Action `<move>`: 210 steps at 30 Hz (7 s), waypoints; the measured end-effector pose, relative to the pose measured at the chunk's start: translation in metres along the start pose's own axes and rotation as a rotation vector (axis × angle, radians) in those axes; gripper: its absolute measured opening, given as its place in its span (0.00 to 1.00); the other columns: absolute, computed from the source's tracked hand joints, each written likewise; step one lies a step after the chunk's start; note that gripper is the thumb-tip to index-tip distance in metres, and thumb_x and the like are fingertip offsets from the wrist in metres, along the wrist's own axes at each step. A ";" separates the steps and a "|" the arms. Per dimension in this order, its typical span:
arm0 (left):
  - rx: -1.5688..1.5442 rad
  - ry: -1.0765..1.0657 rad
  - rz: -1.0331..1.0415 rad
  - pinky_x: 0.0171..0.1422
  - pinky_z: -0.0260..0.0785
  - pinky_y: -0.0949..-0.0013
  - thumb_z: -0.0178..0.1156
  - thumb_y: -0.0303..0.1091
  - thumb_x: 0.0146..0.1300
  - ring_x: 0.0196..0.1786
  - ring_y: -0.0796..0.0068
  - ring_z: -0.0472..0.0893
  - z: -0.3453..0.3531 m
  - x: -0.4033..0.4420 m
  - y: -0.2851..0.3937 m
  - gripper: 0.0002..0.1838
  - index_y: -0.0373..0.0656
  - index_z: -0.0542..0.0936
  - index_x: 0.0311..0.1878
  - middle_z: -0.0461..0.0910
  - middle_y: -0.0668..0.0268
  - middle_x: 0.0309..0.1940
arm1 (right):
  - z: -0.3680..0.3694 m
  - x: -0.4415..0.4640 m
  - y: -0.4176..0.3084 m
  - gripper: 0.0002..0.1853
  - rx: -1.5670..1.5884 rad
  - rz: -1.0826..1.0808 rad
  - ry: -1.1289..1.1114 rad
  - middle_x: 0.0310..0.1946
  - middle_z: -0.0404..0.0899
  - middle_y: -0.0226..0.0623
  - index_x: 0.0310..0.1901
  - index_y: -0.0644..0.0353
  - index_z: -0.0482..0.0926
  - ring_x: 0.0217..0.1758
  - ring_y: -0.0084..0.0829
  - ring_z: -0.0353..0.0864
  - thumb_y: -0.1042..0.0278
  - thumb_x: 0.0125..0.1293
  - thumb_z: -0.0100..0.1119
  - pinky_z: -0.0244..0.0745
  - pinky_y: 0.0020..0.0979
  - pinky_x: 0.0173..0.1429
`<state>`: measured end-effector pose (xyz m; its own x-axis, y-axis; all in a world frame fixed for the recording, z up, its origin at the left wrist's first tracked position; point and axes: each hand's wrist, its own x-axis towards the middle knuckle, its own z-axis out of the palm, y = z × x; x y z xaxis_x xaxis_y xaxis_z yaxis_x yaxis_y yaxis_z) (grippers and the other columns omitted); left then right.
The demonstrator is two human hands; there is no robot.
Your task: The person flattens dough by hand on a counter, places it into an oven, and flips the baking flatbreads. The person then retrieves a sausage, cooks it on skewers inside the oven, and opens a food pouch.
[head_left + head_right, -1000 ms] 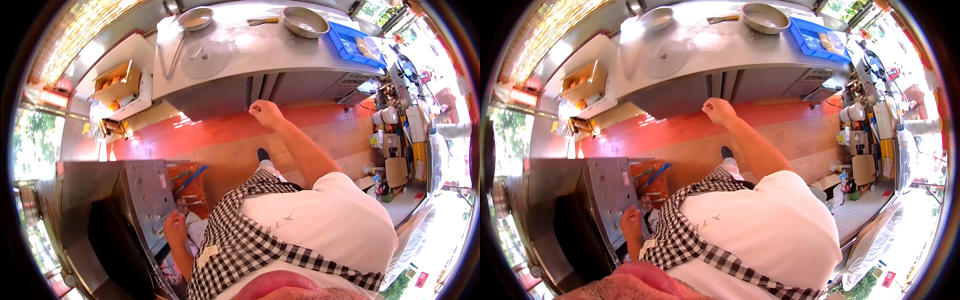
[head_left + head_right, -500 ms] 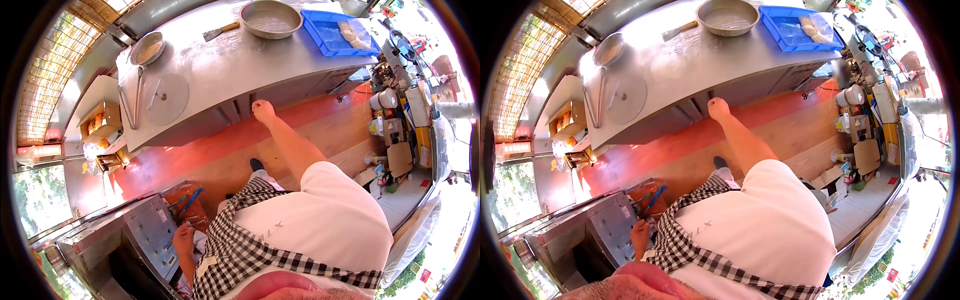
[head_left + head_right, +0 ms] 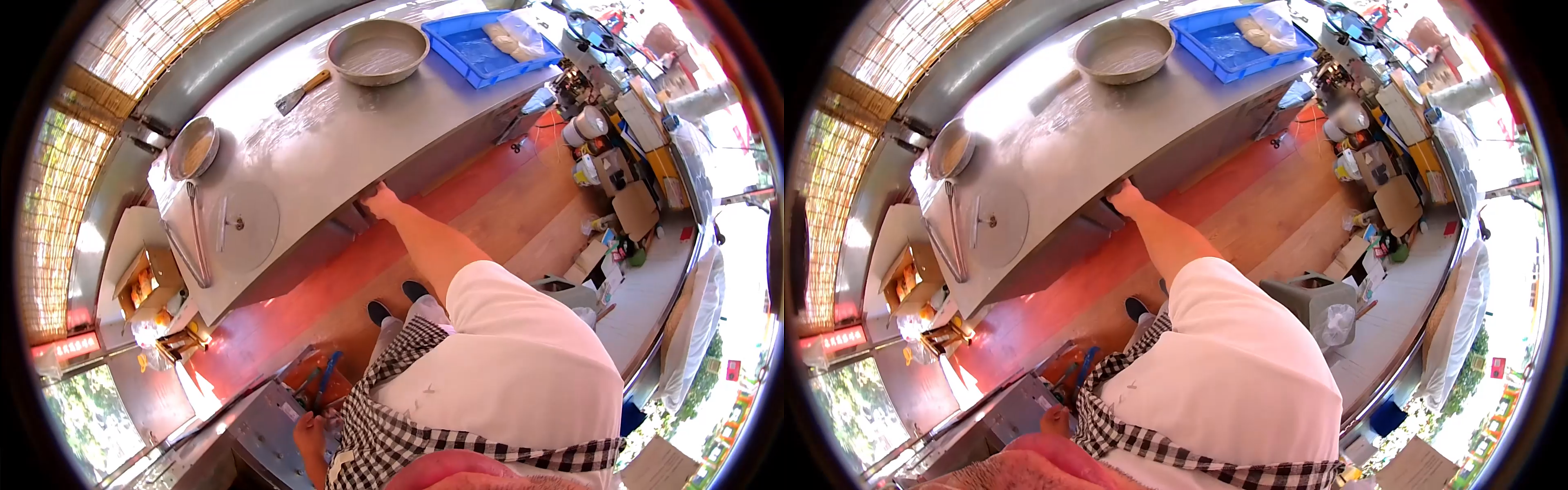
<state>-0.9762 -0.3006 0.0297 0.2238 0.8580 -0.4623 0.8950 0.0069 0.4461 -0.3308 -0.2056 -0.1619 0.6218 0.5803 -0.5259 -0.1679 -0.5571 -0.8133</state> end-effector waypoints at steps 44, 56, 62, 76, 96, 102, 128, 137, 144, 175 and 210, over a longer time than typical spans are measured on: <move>0.439 -0.656 0.738 0.53 0.79 0.64 0.69 0.37 0.65 0.44 0.65 0.87 0.213 0.174 0.440 0.21 0.37 0.84 0.58 0.88 0.55 0.43 | -0.401 -0.291 0.231 0.40 -0.435 0.246 0.631 0.63 0.73 0.61 0.69 0.62 0.65 0.67 0.60 0.73 0.47 0.64 0.70 0.73 0.50 0.67; 0.186 -0.647 0.371 0.37 0.75 0.74 0.68 0.35 0.68 0.32 0.79 0.82 0.440 0.361 0.409 0.15 0.39 0.85 0.54 0.86 0.65 0.36 | -0.414 -0.284 0.240 0.39 -0.528 0.212 0.658 0.67 0.70 0.57 0.73 0.62 0.64 0.71 0.57 0.69 0.52 0.68 0.68 0.69 0.45 0.72; 0.106 -0.606 0.218 0.36 0.75 0.73 0.68 0.34 0.68 0.32 0.78 0.82 0.539 0.449 0.388 0.14 0.40 0.85 0.53 0.86 0.65 0.35 | -0.408 -0.279 0.231 0.36 -0.506 0.273 0.669 0.66 0.71 0.54 0.74 0.59 0.63 0.71 0.51 0.70 0.58 0.70 0.67 0.66 0.43 0.74; 0.029 -0.485 0.210 0.36 0.75 0.70 0.67 0.35 0.66 0.32 0.75 0.83 0.649 0.589 0.388 0.15 0.42 0.85 0.54 0.86 0.65 0.34 | -0.403 -0.293 0.258 0.34 -0.490 0.360 0.733 0.66 0.73 0.50 0.76 0.64 0.59 0.67 0.38 0.73 0.66 0.75 0.63 0.64 0.35 0.73; 0.220 -0.086 0.819 0.36 0.76 0.66 0.66 0.37 0.64 0.32 0.71 0.84 0.641 0.586 0.404 0.18 0.44 0.84 0.56 0.86 0.64 0.33 | -0.411 -0.306 0.267 0.35 -0.339 0.478 0.793 0.64 0.73 0.47 0.77 0.69 0.54 0.65 0.34 0.72 0.66 0.78 0.60 0.63 0.31 0.72; 0.216 0.046 0.809 0.35 0.76 0.65 0.66 0.37 0.63 0.32 0.70 0.84 0.642 0.607 0.415 0.19 0.45 0.83 0.57 0.86 0.64 0.33 | -0.412 -0.312 0.271 0.37 -0.372 0.491 0.811 0.68 0.70 0.49 0.78 0.70 0.52 0.67 0.34 0.71 0.65 0.78 0.60 0.61 0.31 0.74; 0.784 -0.370 0.889 0.44 0.76 0.53 0.61 0.41 0.63 0.36 0.56 0.84 0.638 0.629 0.427 0.14 0.40 0.85 0.34 0.83 0.64 0.25 | -0.421 -0.316 0.280 0.40 -0.283 0.497 0.890 0.72 0.67 0.49 0.79 0.71 0.49 0.71 0.34 0.69 0.65 0.78 0.61 0.58 0.31 0.76; 0.316 -0.693 0.003 0.17 0.58 0.69 0.56 0.44 0.71 0.13 0.73 0.71 0.671 0.684 0.382 0.20 0.45 0.77 0.23 0.74 0.67 0.15 | -0.425 -0.310 0.276 0.40 -0.325 0.502 0.910 0.72 0.66 0.51 0.79 0.71 0.51 0.70 0.36 0.70 0.64 0.77 0.62 0.60 0.32 0.76; 0.259 -0.437 -0.009 0.19 0.62 0.67 0.65 0.28 0.55 0.15 0.73 0.71 0.673 0.689 0.393 0.23 0.52 0.76 0.55 0.75 0.67 0.19 | -0.427 -0.303 0.270 0.40 -0.375 0.522 0.929 0.71 0.68 0.53 0.79 0.71 0.51 0.68 0.37 0.72 0.62 0.77 0.63 0.62 0.32 0.74; -0.390 -0.672 -0.249 0.34 0.64 0.76 0.61 0.40 0.67 0.26 0.77 0.72 0.692 0.737 0.355 0.11 0.50 0.74 0.29 0.73 0.73 0.23 | -0.428 -0.307 0.277 0.42 -0.431 0.542 0.937 0.69 0.70 0.53 0.78 0.72 0.52 0.69 0.38 0.71 0.57 0.76 0.63 0.61 0.32 0.75; 0.552 -0.389 0.893 0.42 0.76 0.57 0.57 0.35 0.69 0.37 0.61 0.83 0.659 0.684 0.398 0.08 0.44 0.83 0.39 0.84 0.57 0.37 | -0.429 -0.299 0.277 0.43 -0.482 0.570 0.966 0.72 0.65 0.57 0.77 0.76 0.51 0.72 0.41 0.69 0.58 0.76 0.64 0.58 0.34 0.77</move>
<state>-0.2128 -0.0494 -0.6145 0.8904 0.2220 -0.3974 0.3803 -0.8426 0.3813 -0.2351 -0.7884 -0.1235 0.8989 -0.3850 -0.2090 -0.4291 -0.8699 -0.2433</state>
